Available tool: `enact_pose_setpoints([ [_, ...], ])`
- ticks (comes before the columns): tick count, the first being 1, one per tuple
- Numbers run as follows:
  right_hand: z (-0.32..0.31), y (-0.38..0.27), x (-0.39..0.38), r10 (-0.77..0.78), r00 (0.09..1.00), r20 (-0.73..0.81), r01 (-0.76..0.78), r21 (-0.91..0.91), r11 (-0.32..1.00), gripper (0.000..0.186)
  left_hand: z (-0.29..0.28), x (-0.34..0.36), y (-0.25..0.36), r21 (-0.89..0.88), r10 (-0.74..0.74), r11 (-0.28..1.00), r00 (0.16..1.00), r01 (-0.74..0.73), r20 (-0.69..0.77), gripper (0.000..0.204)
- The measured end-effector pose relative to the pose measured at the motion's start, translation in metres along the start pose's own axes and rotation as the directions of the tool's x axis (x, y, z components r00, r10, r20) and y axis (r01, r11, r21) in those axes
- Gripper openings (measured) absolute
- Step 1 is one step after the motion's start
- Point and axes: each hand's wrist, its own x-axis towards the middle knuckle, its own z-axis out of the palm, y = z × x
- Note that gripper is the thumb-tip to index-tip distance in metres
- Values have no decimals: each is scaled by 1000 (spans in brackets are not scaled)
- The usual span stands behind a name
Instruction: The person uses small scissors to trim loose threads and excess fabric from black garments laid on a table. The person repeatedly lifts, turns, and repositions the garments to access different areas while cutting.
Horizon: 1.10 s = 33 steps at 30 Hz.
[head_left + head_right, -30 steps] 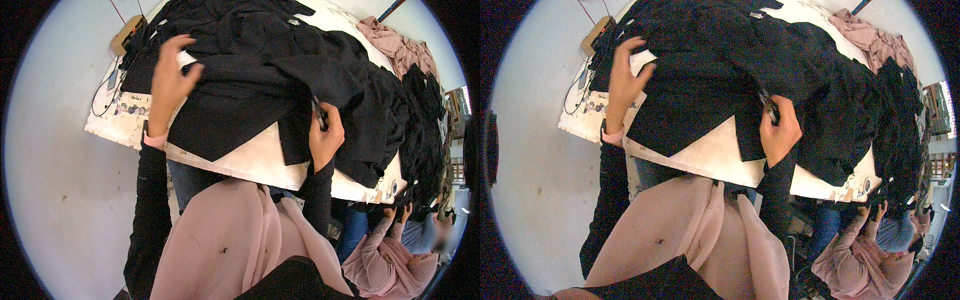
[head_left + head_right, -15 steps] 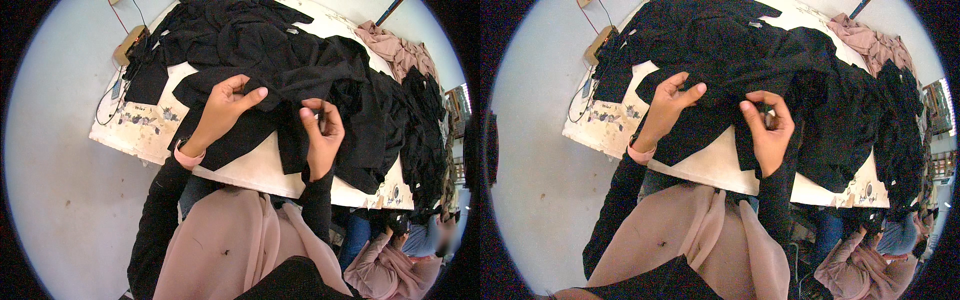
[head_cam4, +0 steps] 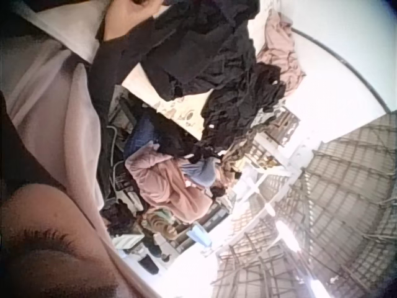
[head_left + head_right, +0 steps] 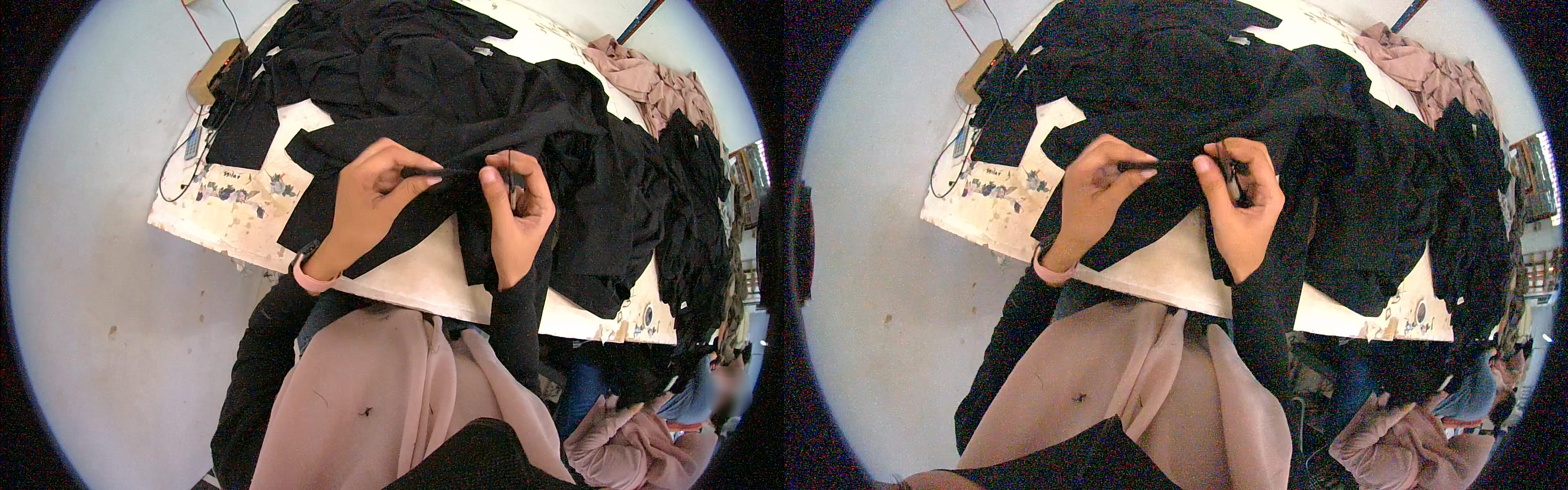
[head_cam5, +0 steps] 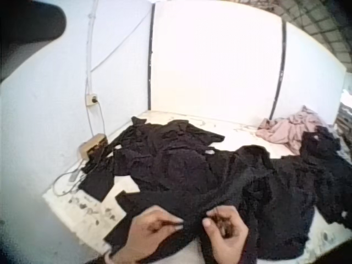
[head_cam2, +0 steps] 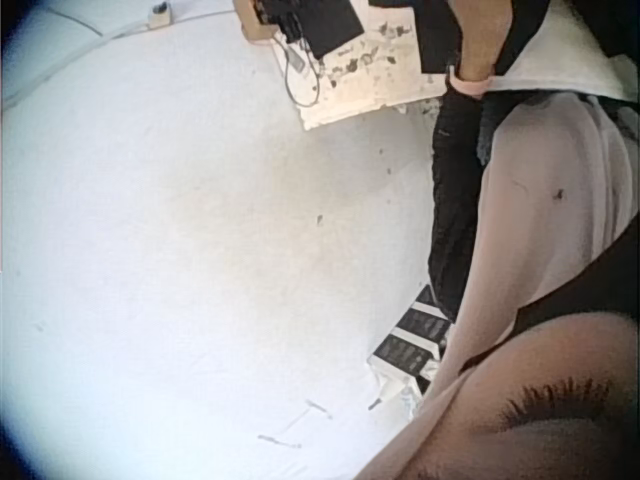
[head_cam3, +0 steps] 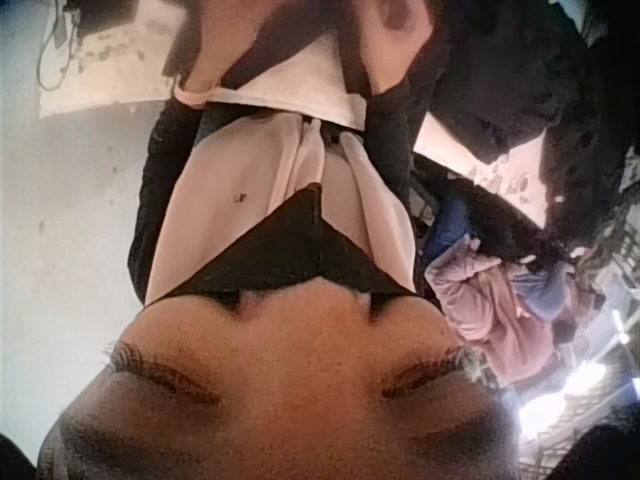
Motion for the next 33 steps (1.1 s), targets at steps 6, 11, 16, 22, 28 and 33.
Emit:
enact_pose_setpoints([
  [6,-10,8,-18,73,993,-90,-75,-15,997,19,-5,3,-9,424,579,753,812,-503,-67,34],
  [11,-16,29,-32,-14,1000,0,12,-487,873,40,-23,25,-10,428,363,867,912,-255,-192,17],
  [16,-19,57,-38,144,990,12,-86,-748,658,28,-63,67,-44,363,126,931,896,41,-426,29],
  [22,-16,68,-37,134,991,1,-110,-571,813,25,-58,18,-64,584,-223,737,938,341,-267,43],
  [28,-8,58,-41,156,987,30,-122,-488,864,27,-31,-22,-57,483,-399,721,867,497,-297,57],
  [33,-7,52,-45,175,981,79,-153,-232,961,20,-13,-34,-60,270,-314,912,949,310,-30,51],
])
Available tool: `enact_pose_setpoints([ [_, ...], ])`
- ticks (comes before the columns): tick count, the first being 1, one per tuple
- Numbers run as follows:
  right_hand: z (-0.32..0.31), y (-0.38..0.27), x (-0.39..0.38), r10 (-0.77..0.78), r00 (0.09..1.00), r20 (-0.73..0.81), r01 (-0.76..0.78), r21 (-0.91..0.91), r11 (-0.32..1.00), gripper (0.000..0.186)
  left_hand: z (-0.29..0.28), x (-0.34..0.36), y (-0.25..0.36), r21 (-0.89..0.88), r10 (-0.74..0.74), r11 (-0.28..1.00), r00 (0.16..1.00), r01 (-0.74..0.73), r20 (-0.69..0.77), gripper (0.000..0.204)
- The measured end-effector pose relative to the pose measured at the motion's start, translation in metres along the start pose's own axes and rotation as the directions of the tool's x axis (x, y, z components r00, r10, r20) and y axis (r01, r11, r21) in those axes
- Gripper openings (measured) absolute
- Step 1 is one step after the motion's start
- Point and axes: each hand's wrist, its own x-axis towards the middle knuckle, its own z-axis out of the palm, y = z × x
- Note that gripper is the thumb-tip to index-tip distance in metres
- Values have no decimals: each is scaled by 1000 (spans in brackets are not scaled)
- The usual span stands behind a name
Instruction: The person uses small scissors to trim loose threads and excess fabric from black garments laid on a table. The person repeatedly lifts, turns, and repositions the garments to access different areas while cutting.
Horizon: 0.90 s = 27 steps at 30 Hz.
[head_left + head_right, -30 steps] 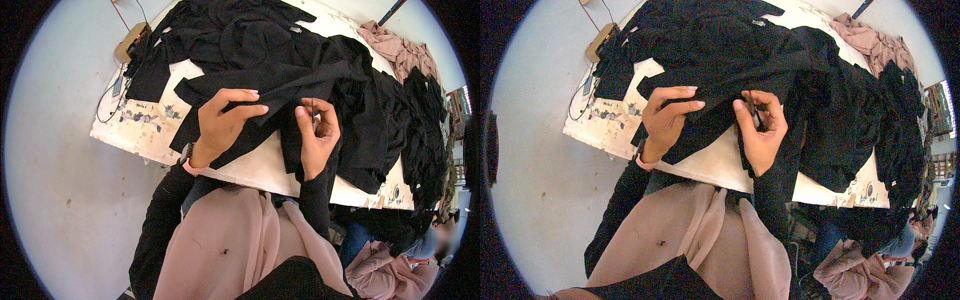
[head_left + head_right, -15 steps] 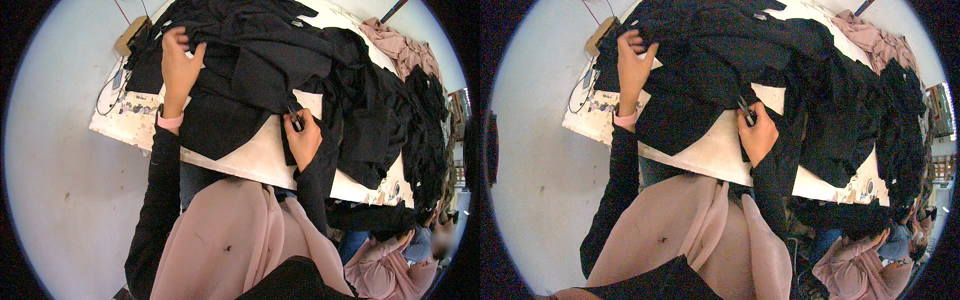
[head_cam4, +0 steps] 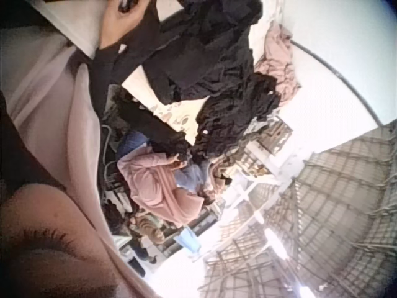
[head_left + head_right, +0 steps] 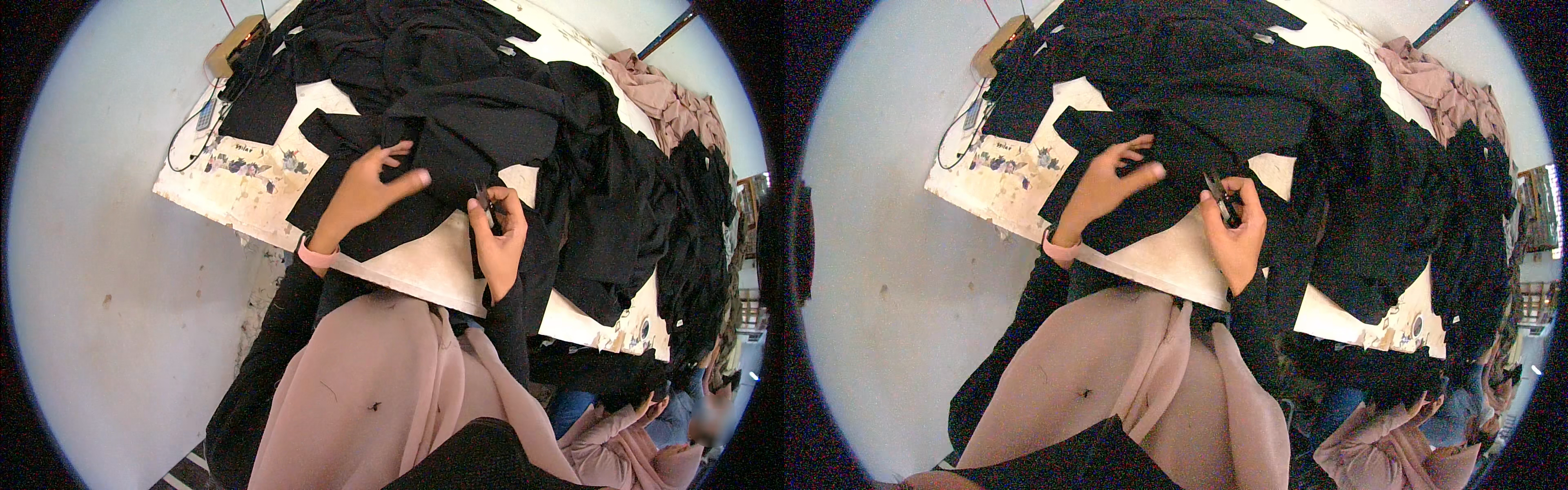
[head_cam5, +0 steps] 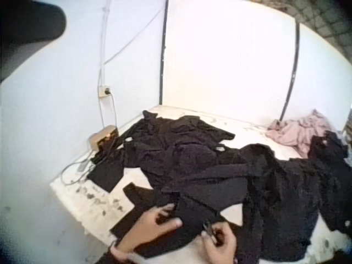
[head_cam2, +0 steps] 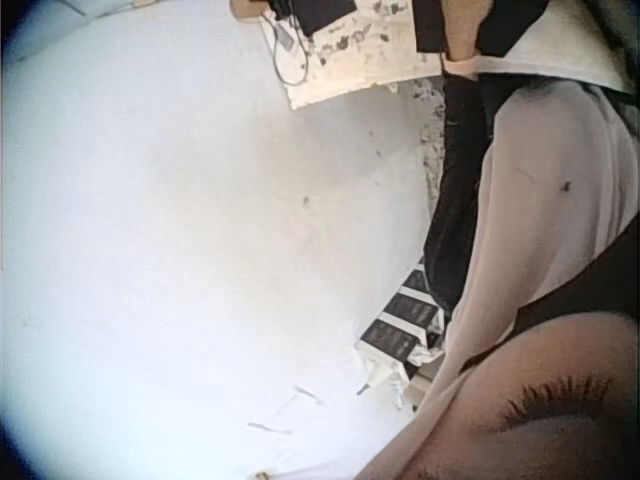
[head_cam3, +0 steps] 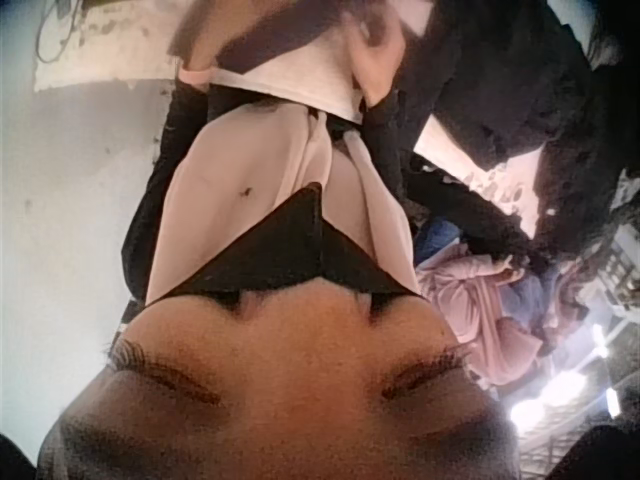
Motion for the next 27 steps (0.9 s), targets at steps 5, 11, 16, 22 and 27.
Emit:
enact_pose_setpoints([
  [5,-6,-12,-2,85,993,87,-93,103,990,17,12,-13,7,-420,-143,872,950,253,277,67],
  [11,-2,-34,-6,15,998,60,-21,112,993,34,-7,-20,36,-627,-201,749,975,213,91,74],
  [16,9,-48,-4,-108,990,86,108,-5,994,24,-12,-28,52,-628,-190,761,981,164,27,75],
  [22,15,-59,-3,-303,949,85,315,-291,903,22,-9,-36,64,-509,-143,854,989,107,-32,77],
  [27,14,-70,-1,-376,924,71,373,-386,844,23,-8,-39,66,-530,-140,840,990,117,-4,76],
])
